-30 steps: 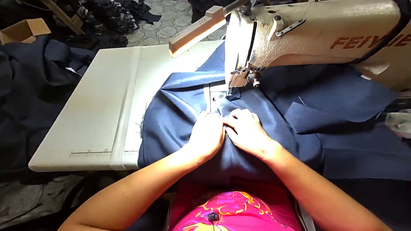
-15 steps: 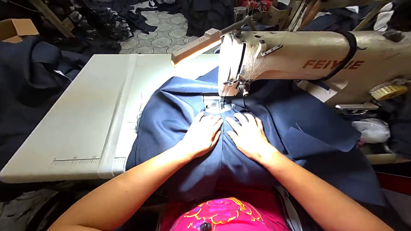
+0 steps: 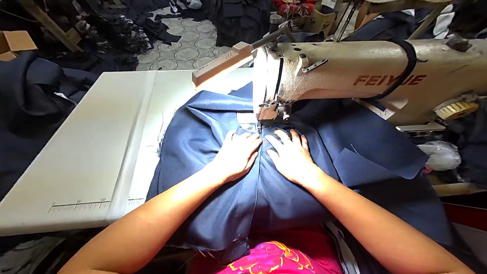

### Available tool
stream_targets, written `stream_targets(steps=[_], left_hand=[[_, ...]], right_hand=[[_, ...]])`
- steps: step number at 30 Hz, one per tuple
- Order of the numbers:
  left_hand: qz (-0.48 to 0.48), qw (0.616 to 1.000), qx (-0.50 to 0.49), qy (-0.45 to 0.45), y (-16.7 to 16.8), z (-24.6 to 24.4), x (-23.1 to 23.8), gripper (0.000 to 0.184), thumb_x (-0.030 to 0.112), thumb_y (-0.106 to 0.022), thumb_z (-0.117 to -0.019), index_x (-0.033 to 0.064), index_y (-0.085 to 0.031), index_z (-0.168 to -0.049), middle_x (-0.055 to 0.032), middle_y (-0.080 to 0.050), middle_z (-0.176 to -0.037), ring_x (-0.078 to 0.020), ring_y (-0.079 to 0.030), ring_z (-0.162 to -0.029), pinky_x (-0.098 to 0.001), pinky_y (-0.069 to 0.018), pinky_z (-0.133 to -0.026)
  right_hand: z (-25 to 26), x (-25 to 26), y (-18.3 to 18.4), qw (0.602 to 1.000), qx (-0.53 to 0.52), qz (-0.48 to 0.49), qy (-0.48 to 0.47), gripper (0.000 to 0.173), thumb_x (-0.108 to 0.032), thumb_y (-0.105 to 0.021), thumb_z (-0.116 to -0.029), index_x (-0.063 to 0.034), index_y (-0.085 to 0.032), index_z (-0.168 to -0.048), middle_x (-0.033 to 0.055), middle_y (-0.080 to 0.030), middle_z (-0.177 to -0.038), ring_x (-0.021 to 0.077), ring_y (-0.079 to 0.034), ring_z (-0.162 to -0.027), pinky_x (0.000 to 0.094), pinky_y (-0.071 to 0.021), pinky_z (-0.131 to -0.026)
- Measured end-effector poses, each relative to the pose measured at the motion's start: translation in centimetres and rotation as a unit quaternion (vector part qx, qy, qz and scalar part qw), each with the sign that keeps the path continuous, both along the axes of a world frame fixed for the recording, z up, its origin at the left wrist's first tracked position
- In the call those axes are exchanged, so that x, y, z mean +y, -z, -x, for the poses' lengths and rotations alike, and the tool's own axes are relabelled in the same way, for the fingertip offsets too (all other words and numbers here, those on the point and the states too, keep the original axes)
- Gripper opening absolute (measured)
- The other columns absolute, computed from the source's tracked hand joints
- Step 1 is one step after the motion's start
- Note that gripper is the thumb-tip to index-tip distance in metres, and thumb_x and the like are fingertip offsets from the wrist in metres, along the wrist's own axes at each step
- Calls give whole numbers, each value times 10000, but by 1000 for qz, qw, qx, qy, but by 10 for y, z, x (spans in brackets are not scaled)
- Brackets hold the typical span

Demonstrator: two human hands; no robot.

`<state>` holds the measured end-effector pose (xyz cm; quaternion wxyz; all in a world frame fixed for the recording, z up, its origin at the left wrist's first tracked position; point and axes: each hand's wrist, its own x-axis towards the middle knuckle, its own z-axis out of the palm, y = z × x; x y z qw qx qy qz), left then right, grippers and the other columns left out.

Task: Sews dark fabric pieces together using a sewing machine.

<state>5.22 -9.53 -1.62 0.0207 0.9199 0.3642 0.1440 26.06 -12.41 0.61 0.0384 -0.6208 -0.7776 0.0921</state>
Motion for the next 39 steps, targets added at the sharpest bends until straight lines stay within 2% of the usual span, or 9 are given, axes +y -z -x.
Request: stream_targets(steps=[8,19,24,26,28,30,32,34,39], left_hand=[[23,1000,9,-8,-1,1,2,478,300,-360,-1063,116,-579,-1447,-81,-546,-1513,-284,-473,-1437,-707,-257,-1139],[14,1000,-10,-8,2,1,4,485,301,-352,-1054,117,-592,-1434,-79,-561,-1490,-296,-485,-1421,-723,-274,-1120],[19,1000,-9,-15,1,1,5,496,302,-348,-1055,102,-577,-1448,-94,-551,-1500,-307,-477,-1426,-723,-270,-1114],[23,1000,3,-3,-4,2,6,482,296,-378,-1056,96,-578,-1446,-95,-539,-1512,-324,-467,-1430,-740,-268,-1102],[12,999,6,38,-6,8,9,457,260,-406,-1044,86,-607,-1416,-91,-539,-1512,-326,-467,-1431,-757,-246,-1108],[21,996,-14,85,-4,17,13,449,214,-398,-1032,77,-629,-1392,-92,-574,-1481,-304,-483,-1427,-748,-222,-1134],[46,993,-46,99,1,24,12,452,188,-393,-1032,72,-623,-1403,-95,-584,-1475,-293,-489,-1427,-727,-216,-1154],[43,991,-85,95,6,25,10,444,165,-406,-1015,62,-646,-1374,-104,-608,-1449,-298,-519,-1404,-720,-245,-1147],[40,990,-112,75,7,19,4,448,137,-439,-966,33,-666,-1338,-137,-626,-1417,-323,-554,-1365,-713,-271,-1134]], right_hand=[[3,3,-2,1000,-10,15,12,487,-428,-437,-1076,-303,-476,-1544,110,-384,-1633,459,-226,-1530,723,-145,-1181],[5,5,-5,1000,-20,22,6,493,-423,-436,-1077,-306,-454,-1556,106,-357,-1647,455,-212,-1534,726,-145,-1175],[3,9,-2,1000,-13,3,-11,508,-413,-434,-1074,-287,-444,-1567,115,-358,-1646,466,-215,-1530,737,-136,-1174],[4,2,-4,999,-16,-23,-26,500,-385,-463,-1070,-241,-481,-1549,127,-366,-1643,473,-185,-1542,769,-90,-1163],[7,-10,-3,994,23,-87,-59,386,-267,-558,-1027,-127,-659,-1372,141,-490,-1556,444,-273,-1524,772,-117,-1164],[7,-22,4,986,65,-117,-97,321,-183,-540,-1019,-74,-719,-1262,138,-611,-1431,380,-434,-1456,713,-243,-1168],[2,-29,15,984,93,-96,-115,378,-178,-466,-1047,-92,-672,-1352,125,-609,-1442,349,-460,-1445,652,-306,-1166],[-4,-28,24,980,114,-100,-130,420,-198,-426,-1047,-144,-647,-1400,112,-589,-1471,345,-429,-1468,666,-270,-1176],[-19,-15,29,959,143,-133,-204,427,-195,-431,-1020,-140,-676,-1366,121,-610,-1443,362,-464,-1441,689,-292,-1146]])
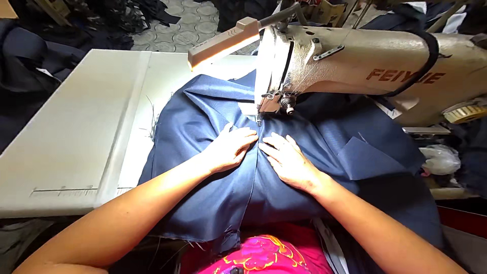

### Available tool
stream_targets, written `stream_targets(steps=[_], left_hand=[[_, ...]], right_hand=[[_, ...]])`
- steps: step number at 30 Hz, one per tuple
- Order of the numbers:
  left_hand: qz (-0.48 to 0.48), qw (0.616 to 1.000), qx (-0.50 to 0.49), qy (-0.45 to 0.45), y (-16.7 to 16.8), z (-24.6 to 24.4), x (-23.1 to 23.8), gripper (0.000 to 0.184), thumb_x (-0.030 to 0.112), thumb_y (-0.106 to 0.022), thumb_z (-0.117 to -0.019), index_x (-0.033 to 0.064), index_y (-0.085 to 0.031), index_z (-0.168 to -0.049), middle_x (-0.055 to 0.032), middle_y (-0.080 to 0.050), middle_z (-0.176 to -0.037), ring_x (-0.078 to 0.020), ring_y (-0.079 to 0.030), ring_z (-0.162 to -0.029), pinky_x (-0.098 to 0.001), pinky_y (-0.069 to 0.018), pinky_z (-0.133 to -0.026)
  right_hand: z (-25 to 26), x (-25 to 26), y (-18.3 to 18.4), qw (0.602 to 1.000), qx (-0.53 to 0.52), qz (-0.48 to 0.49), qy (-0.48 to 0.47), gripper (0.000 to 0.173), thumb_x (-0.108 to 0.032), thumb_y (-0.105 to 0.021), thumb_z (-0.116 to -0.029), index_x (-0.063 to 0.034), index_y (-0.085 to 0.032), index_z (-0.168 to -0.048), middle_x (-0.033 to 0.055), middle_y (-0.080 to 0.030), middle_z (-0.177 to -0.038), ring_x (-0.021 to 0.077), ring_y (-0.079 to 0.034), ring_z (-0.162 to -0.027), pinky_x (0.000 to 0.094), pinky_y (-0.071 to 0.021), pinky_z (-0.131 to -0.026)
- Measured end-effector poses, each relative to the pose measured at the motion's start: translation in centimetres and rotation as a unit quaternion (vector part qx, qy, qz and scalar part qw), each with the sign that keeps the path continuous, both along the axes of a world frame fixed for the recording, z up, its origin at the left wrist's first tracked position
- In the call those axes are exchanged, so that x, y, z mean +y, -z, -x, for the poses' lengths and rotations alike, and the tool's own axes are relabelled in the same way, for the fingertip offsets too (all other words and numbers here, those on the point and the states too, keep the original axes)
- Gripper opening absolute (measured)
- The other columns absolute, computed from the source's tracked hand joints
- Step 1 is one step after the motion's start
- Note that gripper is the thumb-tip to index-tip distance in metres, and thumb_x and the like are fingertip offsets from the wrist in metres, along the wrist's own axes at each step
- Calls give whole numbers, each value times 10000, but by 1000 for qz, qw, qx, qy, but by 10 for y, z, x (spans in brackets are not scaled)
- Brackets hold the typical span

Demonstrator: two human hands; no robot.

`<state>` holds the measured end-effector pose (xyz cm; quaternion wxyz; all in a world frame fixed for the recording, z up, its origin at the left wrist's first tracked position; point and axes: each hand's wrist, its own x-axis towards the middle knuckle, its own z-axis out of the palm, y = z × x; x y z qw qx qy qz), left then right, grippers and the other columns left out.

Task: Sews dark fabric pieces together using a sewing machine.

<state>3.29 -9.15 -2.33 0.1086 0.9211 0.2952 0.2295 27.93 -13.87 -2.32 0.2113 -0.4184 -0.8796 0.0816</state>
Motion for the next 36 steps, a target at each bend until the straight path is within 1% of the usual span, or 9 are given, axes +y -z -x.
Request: stream_targets(steps=[7,21,24,27,29,30,31,33,36], left_hand=[[-38,998,43,-32,1,-10,-9,434,182,-424,-996,86,-677,-1335,-104,-633,-1405,-326,-536,-1378,-742,-299,-1097],[-39,996,46,-69,1,-16,-4,423,195,-413,-1005,101,-675,-1325,-90,-640,-1387,-330,-539,-1371,-763,-319,-1060],[-30,995,50,-75,-1,-18,0,422,184,-435,-992,87,-664,-1333,-111,-634,-1384,-358,-538,-1362,-775,-331,-1030],[-54,993,78,-68,-10,-17,3,408,205,-439,-1003,95,-692,-1303,-110,-602,-1445,-381,-463,-1432,-785,-257,-1082],[-80,992,87,-32,-16,-12,1,387,178,-459,-970,92,-735,-1227,-86,-604,-1451,-334,-455,-1448,-751,-198,-1155],[-80,993,87,-13,-16,-8,0,394,168,-453,-971,87,-730,-1239,-87,-615,-1437,-314,-478,-1434,-727,-196,-1174],[-68,994,81,4,-14,-4,-1,412,167,-436,-983,78,-711,-1277,-97,-630,-1419,-303,-507,-1413,-715,-200,-1180],[-30,998,54,24,-6,6,-2,442,174,-412,-1001,63,-672,-1342,-111,-628,-1424,-289,-531,-1397,-683,-211,-1191],[-9,999,1,31,2,8,-1,440,146,-417,-986,43,-680,-1324,-112,-637,-1416,-277,-543,-1387,-641,-235,-1202]], right_hand=[[-18,19,-3,997,15,-14,-75,416,-184,-448,-995,-128,-721,-1303,129,-655,-1373,377,-507,-1397,688,-328,-1126],[-26,44,-3,993,5,-12,-121,421,-204,-434,-999,-132,-724,-1296,116,-656,-1371,348,-510,-1395,649,-324,-1146],[-23,47,-8,995,-15,7,-97,427,-177,-441,-991,-134,-704,-1325,115,-635,-1401,357,-480,-1421,665,-307,-1151],[-5,27,-21,997,-78,3,-5,394,-123,-492,-993,-126,-692,-1332,113,-611,-1435,384,-430,-1455,716,-255,-1157],[9,7,-20,997,-60,8,37,351,-104,-515,-994,-59,-704,-1285,139,-628,-1408,366,-470,-1431,662,-296,-1174],[11,-1,-16,998,-47,25,44,373,-107,-488,-1009,-46,-680,-1323,136,-621,-1425,340,-479,-1432,617,-311,-1186],[10,-5,-10,998,-33,33,43,402,-114,-454,-1020,-47,-655,-1362,127,-610,-1445,321,-478,-1439,580,-322,-1194],[3,-5,0,1000,3,13,18,432,-131,-420,-1015,-61,-660,-1366,111,-624,-1437,315,-499,-1425,576,-341,-1184],[-5,2,2,999,25,-10,-37,440,-129,-415,-1000,-62,-680,-1345,114,-632,-1429,343,-519,-1406,609,-352,-1161]])
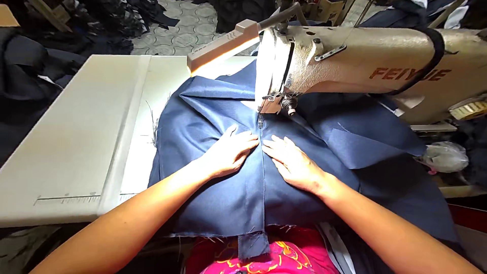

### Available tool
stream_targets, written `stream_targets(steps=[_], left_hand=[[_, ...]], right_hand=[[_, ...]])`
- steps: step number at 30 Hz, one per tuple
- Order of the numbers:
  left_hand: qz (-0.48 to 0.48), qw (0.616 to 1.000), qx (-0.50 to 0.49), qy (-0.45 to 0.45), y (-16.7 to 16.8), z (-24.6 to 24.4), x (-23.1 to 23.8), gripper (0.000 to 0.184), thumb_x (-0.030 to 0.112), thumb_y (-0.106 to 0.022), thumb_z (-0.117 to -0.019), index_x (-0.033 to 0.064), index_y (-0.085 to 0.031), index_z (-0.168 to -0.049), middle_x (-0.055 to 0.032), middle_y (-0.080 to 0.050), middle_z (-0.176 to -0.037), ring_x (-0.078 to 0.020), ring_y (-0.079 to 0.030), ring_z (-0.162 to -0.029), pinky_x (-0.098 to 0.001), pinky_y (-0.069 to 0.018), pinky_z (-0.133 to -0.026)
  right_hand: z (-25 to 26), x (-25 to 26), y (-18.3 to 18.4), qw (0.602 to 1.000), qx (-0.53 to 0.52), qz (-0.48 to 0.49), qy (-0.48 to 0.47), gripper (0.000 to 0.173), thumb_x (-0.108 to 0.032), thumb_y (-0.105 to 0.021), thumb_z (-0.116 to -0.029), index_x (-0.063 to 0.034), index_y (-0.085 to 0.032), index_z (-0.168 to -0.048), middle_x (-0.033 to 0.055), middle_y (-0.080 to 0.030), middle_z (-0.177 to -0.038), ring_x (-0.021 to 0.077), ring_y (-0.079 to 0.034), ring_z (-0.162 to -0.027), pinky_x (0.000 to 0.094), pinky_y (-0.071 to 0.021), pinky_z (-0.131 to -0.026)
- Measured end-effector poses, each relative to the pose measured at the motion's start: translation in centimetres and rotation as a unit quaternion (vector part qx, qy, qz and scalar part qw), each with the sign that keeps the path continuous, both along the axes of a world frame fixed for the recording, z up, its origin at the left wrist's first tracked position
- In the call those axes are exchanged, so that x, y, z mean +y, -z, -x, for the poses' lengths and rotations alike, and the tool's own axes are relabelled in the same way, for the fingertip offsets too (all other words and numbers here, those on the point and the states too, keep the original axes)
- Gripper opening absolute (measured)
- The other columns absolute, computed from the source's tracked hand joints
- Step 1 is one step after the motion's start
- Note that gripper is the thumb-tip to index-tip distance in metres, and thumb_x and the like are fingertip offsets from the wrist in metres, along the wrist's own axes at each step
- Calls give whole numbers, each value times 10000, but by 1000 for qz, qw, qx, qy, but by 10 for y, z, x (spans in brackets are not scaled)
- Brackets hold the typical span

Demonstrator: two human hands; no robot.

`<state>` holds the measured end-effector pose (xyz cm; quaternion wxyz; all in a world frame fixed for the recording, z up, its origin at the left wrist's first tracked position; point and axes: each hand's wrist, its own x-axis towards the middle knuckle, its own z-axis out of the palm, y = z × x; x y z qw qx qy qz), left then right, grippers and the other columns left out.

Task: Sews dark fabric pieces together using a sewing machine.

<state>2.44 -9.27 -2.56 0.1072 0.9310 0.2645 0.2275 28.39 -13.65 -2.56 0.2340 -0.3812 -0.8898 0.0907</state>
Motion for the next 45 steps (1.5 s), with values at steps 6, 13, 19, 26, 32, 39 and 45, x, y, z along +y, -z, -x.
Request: stream_targets(steps=[6,13,19,26,32,39,45], left_hand=[[-1,999,26,-23,-3,-10,-5,447,173,-419,-993,76,-674,-1347,-93,-628,-1432,-293,-532,-1396,-710,-249,-1151],[-14,999,36,-27,-5,-13,-4,427,170,-437,-991,85,-684,-1328,-83,-637,-1419,-305,-528,-1398,-751,-256,-1114],[-15,999,43,-25,-5,-13,2,433,168,-446,-980,82,-678,-1336,-88,-634,-1420,-325,-519,-1402,-764,-252,-1104],[-66,994,77,-49,-14,-18,14,413,204,-452,-973,98,-712,-1275,-98,-603,-1448,-358,-458,-1439,-744,-228,-1140],[-3,998,57,-31,-6,-8,-19,488,289,-371,-1054,96,-594,-1444,-88,-568,-1501,-268,-477,-1443,-639,-241,-1199],[12,997,79,-19,-5,-6,-16,498,295,-346,-1063,119,-566,-1474,-48,-525,-1548,-256,-406,-1493,-659,-209,-1199],[76,969,229,-49,-39,-30,-98,1101,838,-305,-909,-35,-318,-1579,-296,-297,-1630,-417,-281,-1536,-668,-232,-1201]], right_hand=[[-10,11,-2,999,3,-11,-53,426,-121,-426,-986,-58,-713,-1295,125,-653,-1398,363,-539,-1382,603,-370,-1151],[-9,16,0,996,17,-69,-45,383,-118,-466,-954,-79,-768,-1187,132,-710,-1187,294,-618,-1223,484,-439,-1088],[-9,22,-1,996,21,-70,-50,377,-118,-472,-950,-70,-772,-1174,138,-714,-1173,299,-627,-1204,493,-446,-1073],[-1,28,-16,998,-61,-19,20,384,-100,-487,-967,-81,-721,-1271,134,-668,-1309,325,-587,-1296,604,-401,-1106],[-3,9,-4,1000,-22,0,16,434,-147,-430,-999,-70,-681,-1344,122,-634,-1420,346,-518,-1402,614,-348,-1157],[-12,19,-3,998,38,-36,-44,389,-135,-485,-949,-59,-761,-1211,136,-704,-1313,393,-596,-1316,609,-422,-1108],[-11,19,-7,1000,9,10,-21,407,-142,-462,-979,-66,-726,-1280,131,-651,-1398,370,-530,-1389,601,-355,-1164]])
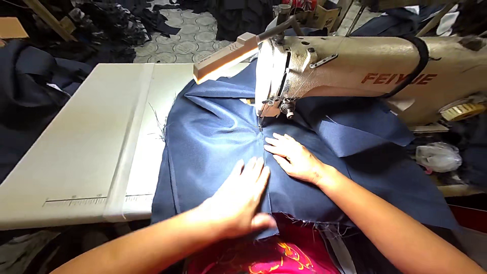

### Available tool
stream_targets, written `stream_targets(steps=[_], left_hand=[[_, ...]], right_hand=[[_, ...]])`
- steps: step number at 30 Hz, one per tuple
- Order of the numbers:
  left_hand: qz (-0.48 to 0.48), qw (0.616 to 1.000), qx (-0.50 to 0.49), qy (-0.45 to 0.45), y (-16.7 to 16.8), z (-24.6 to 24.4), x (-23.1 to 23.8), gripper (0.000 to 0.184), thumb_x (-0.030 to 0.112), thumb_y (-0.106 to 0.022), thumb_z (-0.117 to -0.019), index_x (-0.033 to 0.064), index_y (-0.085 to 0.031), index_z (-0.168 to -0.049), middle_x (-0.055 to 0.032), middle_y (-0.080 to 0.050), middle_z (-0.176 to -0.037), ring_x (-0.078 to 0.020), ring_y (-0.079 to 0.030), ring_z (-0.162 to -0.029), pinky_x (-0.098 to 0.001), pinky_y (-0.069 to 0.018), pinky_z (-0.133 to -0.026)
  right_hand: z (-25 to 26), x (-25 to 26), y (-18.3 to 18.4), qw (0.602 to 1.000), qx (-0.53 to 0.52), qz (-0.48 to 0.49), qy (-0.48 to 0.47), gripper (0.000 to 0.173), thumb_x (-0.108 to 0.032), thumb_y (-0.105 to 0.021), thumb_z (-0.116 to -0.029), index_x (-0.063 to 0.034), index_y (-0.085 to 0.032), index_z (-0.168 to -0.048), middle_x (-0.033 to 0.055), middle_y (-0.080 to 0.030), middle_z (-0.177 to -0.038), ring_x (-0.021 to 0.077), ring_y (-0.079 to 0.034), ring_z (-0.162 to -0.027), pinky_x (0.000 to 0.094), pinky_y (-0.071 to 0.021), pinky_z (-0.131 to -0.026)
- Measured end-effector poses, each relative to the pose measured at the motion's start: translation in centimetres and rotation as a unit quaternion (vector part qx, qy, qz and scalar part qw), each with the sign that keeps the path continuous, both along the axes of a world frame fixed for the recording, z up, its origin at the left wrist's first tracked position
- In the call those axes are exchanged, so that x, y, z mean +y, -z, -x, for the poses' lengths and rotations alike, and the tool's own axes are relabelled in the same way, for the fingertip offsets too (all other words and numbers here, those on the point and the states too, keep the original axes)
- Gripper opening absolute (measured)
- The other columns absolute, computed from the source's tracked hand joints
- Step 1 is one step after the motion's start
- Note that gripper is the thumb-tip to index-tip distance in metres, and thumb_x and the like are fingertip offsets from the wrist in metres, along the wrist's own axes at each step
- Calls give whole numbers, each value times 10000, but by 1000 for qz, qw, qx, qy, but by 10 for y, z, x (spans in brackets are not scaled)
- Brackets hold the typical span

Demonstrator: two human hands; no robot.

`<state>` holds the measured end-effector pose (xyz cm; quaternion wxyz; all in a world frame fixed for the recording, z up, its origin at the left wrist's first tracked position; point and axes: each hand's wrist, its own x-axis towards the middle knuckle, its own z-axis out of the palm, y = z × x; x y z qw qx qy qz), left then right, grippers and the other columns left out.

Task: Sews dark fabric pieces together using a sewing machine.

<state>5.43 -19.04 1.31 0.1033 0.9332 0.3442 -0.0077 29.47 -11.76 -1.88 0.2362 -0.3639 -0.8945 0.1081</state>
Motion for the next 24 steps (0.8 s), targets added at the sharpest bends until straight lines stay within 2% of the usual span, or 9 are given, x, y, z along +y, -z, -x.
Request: stream_targets(steps=[1,3,6,8,11,13,16,20,24], left_hand=[[-9,1000,-7,6,2,-4,-18,1140,818,-476,-863,-64,-316,-1567,-349,-283,-1611,-465,-299,-1514,-655,-279,-1180],[-67,996,-59,8,17,-6,-34,897,462,-734,-869,-78,-413,-1510,-371,-370,-1554,-485,-411,-1447,-605,-387,-1127],[-136,972,-194,9,20,-4,-22,338,39,-632,-877,-43,-689,-1199,-267,-694,-1208,-408,-701,-1111,-528,-585,-875],[-125,960,-251,-2,-11,-1,-9,192,55,-653,-871,-1,-722,-1041,-156,-712,-929,-304,-723,-825,-463,-591,-650],[-207,940,-269,-24,-56,-2,14,255,-17,-608,-871,-18,-743,-1088,-164,-733,-882,-310,-738,-765,-476,-593,-627],[-221,935,-272,-50,-80,-3,30,210,-38,-607,-885,-19,-734,-1051,-184,-725,-847,-342,-735,-771,-508,-583,-663],[-213,938,-262,-81,-98,-4,44,173,-12,-614,-913,-40,-727,-1041,-223,-723,-868,-396,-729,-814,-567,-563,-720],[-209,939,-252,-105,-104,-1,50,134,25,-596,-946,-51,-706,-950,-235,-711,-850,-424,-716,-830,-597,-537,-740],[-221,934,-256,-113,-105,0,52,167,42,-590,-958,-66,-698,-890,-241,-698,-807,-425,-710,-800,-593,-532,-735]], right_hand=[[0,-2,-5,999,-23,22,13,410,-146,-460,-996,-76,-703,-1320,131,-620,-1440,369,-497,-1418,616,-326,-1175],[7,-14,-17,995,-73,28,55,397,-161,-485,-1018,-86,-676,-1358,155,-589,-1467,391,-485,-1420,668,-312,-1156],[34,-64,-41,988,29,-149,44,249,-138,-588,-955,-42,-769,-1096,150,-743,-1134,307,-689,-1122,504,-519,-990],[56,-113,-59,959,145,-226,-92,142,-131,-585,-999,-69,-713,-988,96,-710,-922,226,-678,-899,380,-548,-843],[80,-154,-52,932,117,-252,-232,163,-91,-523,-1008,-76,-665,-930,76,-655,-792,218,-629,-734,356,-510,-678],[81,-141,-31,966,62,-212,-133,149,-108,-568,-955,-84,-702,-895,75,-708,-817,232,-698,-795,379,-563,-721],[65,-79,-9,994,80,-14,74,192,-27,-649,-918,82,-750,-1039,231,-745,-1006,343,-734,-963,469,-583,-885],[65,11,-9,869,210,324,311,395,7,-482,-1053,103,-462,-1436,263,-538,-1426,272,-535,-1287,376,-405,-1106],[28,73,87,937,315,90,120,340,-108,-659,-988,83,-611,-1265,178,-677,-1231,168,-646,-1145,229,-487,-992]])
